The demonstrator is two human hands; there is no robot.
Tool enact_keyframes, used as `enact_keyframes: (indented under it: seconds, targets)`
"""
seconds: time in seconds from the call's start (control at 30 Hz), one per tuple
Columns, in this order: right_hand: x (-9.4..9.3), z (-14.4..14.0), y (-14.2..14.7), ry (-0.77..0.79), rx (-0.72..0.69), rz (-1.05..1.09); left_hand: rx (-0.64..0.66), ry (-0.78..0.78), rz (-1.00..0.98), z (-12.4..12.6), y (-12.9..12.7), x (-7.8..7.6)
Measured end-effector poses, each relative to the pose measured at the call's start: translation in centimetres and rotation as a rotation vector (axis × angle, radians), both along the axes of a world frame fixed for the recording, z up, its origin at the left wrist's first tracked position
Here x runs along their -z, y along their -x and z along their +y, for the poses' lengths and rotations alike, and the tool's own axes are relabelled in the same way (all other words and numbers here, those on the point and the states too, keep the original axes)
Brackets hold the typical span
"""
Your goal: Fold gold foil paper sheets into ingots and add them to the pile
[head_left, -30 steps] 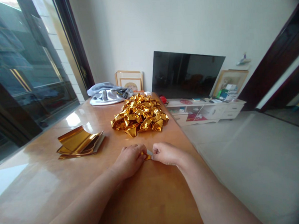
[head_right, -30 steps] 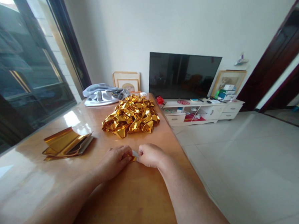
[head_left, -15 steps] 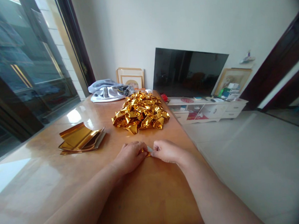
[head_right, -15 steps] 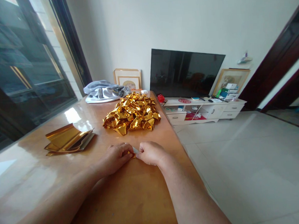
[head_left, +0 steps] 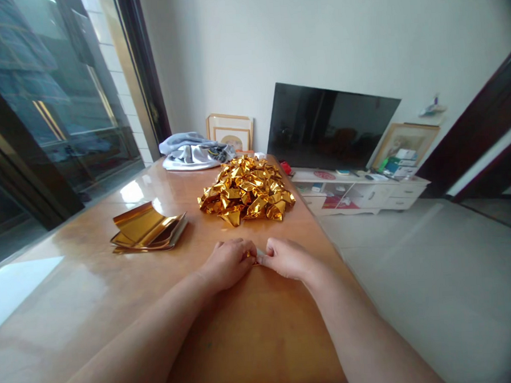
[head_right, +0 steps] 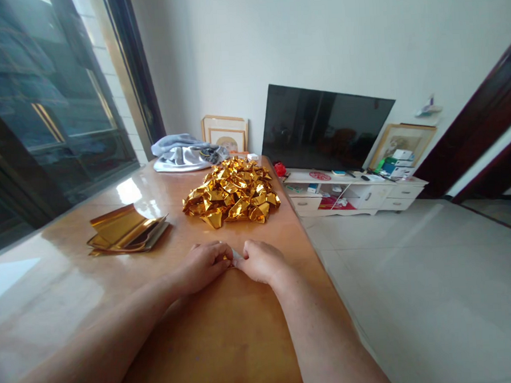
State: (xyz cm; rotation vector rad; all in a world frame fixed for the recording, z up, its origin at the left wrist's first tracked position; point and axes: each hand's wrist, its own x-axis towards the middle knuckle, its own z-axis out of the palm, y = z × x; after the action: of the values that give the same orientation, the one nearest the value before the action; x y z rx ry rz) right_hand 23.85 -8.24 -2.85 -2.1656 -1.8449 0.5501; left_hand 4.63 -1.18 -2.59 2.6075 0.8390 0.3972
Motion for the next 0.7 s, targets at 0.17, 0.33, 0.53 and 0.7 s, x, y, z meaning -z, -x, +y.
enact_keyframes:
  seconds: [0.17, 0.33, 0.53, 0.7]
  targets:
    - [0.5, 0.0, -0.4, 0.013, -0.022, 0.052, 0.011, 0.009, -0.001, 0.2, 0.1, 0.1]
    - [0.5, -0.3, -0.4, 0.009, -0.002, 0.09, 0.017, 0.025, -0.001, 0.3, 0.1, 0.0]
    - [0.2, -0.2, 0.2, 0.014, 0.018, -0.01, 0.017, 0.045, 0.013, 0.4, 0.1, -0.3]
    - [-0.4, -0.4, 0.6, 0.027, 0.034, -0.093, 0.039, 0.063, 0.025, 0.6, 0.0, -0.2]
